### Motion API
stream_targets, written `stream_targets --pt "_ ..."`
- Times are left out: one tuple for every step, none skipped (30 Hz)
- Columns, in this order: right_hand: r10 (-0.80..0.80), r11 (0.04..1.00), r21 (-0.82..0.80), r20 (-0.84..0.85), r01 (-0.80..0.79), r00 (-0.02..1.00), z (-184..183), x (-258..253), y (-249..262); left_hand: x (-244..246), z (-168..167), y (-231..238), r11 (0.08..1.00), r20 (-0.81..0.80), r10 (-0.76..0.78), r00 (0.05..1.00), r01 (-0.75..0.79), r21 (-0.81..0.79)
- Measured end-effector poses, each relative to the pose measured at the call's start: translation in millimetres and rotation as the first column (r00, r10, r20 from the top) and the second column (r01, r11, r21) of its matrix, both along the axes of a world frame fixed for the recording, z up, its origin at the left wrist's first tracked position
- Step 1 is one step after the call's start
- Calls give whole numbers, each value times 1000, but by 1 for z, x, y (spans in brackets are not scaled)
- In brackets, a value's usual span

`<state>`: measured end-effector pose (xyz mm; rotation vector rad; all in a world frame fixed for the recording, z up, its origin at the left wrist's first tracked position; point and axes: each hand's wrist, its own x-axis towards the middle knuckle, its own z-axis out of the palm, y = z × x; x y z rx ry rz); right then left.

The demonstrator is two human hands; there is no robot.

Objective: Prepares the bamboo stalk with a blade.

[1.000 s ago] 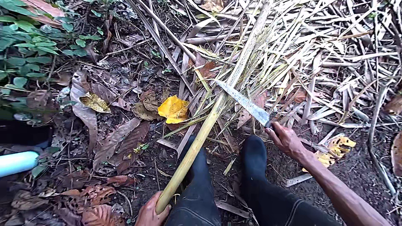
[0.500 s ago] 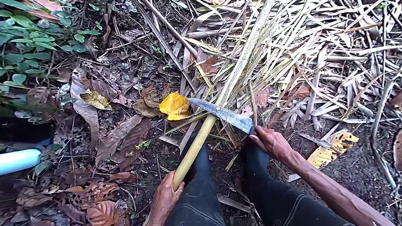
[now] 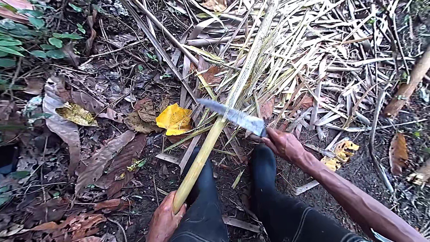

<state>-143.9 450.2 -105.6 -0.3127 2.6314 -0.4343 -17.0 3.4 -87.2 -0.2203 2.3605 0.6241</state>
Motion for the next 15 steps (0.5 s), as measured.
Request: stream_targets --pt "87 996 19 43 -88 995 2 3 -4 -1 0 0 1000 15 -1 1000 1 2" --pt "156 987 35 51 -158 986 3 3 -5 -3 1 1 1000 26 -4 1000 4 6" --pt "171 984 39 46 -173 984 2 -2 -1 -4 2 0 1000 30 -10 999 9 7" --pt "109 993 35 40 -110 993 1 -12 7 -4 3 0 1000 34 -13 999 12 9" --pt "-7 999 43 32 5 999 0 -25 19 -4 4 -1 1000 39 -11 999 10 14" --pt "-125 990 69 -8 125 992 -1 -38 35 -3 3 -1 1000 42 -9 999 8 16" --pt "-199 976 81 -65 204 978 1 -50 49 -1 3 -1 1000 42 -3 999 3 14" --pt "-222 969 92 -102 231 970 2 -59 59 0 2 0 1000 44 1 999 -2 10" --pt "-213 969 96 -126 226 969 4 -63 62 -1 2 -1 1000 47 1 999 -1 4" --pt "-188 973 108 -123 202 974 7 -63 59 -3 2 -1 1000 50 -3 999 3 1" --pt "-149 980 119 -94 159 984 10 -61 52 -4 1 -1 1000 52 -4 999 4 6" --pt "-93 988 120 -46 98 995 13 -57 43 -4 0 0 1000 45 -7 999 7 14" --pt "-18 993 115 -6 18 1000 12 -52 36 -4 -1 0 1000 47 -6 999 5 24" --pt "54 993 108 15 -55 998 10 -49 32 -4 -2 0 1000 51 -7 999 6 30" --pt "89 991 102 23 -91 996 6 -51 32 -5 -2 -1 1000 61 -12 998 10 28"
